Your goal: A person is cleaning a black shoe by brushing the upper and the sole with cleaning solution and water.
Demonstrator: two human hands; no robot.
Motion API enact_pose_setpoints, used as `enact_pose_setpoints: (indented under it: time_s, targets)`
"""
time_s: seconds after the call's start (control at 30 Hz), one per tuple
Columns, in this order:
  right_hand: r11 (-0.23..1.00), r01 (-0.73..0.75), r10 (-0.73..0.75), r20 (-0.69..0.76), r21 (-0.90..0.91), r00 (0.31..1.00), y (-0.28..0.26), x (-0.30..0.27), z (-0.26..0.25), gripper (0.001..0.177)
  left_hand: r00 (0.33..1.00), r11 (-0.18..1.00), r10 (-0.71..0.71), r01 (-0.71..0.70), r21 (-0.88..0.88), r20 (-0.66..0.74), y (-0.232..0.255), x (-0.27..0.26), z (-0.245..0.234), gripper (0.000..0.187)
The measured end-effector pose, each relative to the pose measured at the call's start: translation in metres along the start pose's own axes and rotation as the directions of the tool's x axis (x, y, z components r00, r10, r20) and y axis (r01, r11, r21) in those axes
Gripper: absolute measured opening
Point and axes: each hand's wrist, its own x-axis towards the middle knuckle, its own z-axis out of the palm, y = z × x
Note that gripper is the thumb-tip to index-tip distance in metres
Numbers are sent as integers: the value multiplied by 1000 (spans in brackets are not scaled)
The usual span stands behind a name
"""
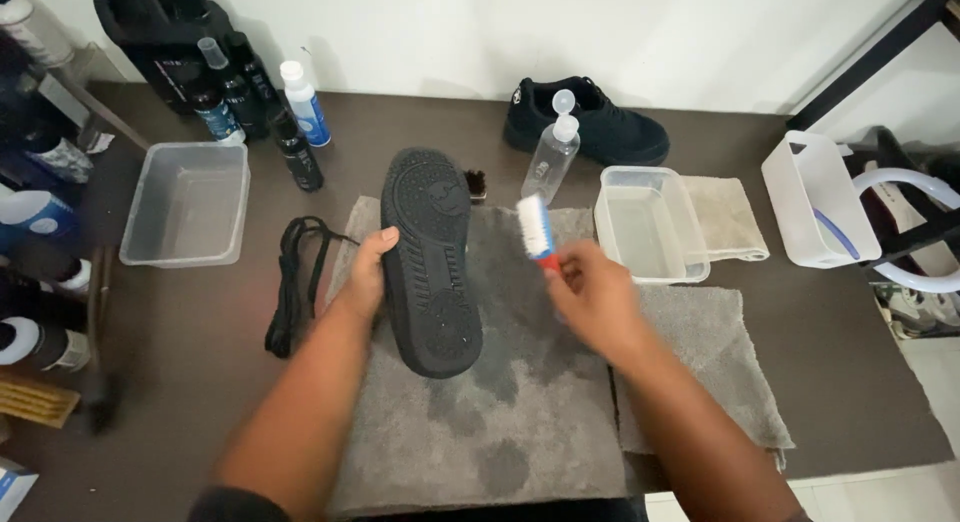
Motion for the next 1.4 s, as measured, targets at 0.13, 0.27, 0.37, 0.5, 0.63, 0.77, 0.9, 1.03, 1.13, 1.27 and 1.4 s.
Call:
enact_pose_setpoints:
  time_s: [0.13, 0.27, 0.37, 0.5, 0.63, 0.77, 0.9, 1.03, 1.13, 1.27, 1.4]
  targets:
    - [964, 217, -158, -321, 157, 934, 4, -16, -42, 14, 998, 999, 32, -31, -31, 49, 6, -13, 23, 46]
    - [945, 325, -245, -594, 29, 766, 52, -16, -78, 14, 998, 998, 57, -57, -3, 38, -5, -4, 1, 48]
    - [987, 108, -156, -569, -117, 807, 67, -15, -99, 8, 975, 973, 178, -156, 167, -129, -14, -11, 2, 34]
    - [985, -53, -48, -556, -164, 830, 73, -5, -97, 8, 989, 991, 133, -132, 23, -59, -24, 5, -42, 37]
    - [933, 60, -251, -519, -356, 817, 110, 10, -86, 10, 882, 822, 466, -460, 335, 68, -34, 28, -148, 30]
    - [868, 108, -355, -454, -485, 817, 126, 18, -86, 13, 778, 524, 560, -599, 606, 285, -29, 21, -187, 25]
    - [845, 128, -394, -444, -519, 805, 137, 21, -80, 14, 962, 950, 271, -274, 152, 39, -43, 42, -168, 30]
    - [818, 42, -319, -390, -574, 864, 128, 20, -80, 17, 982, 981, 184, -181, 63, -32, -36, 40, -161, 36]
    - [822, 20, -283, -378, -568, 881, 121, 18, -78, 19, 989, 987, 150, -148, 53, -21, 22, 24, 58, 35]
    - [815, -17, -264, -398, -579, 878, 130, 18, -73, 19, 988, 989, 144, -142, -37, 51, -15, 11, -56, 36]
    - [807, -11, -280, -399, -590, 873, 137, 19, -71, 21, 993, 993, 115, -116, -36, -6, -11, 15, -60, 45]
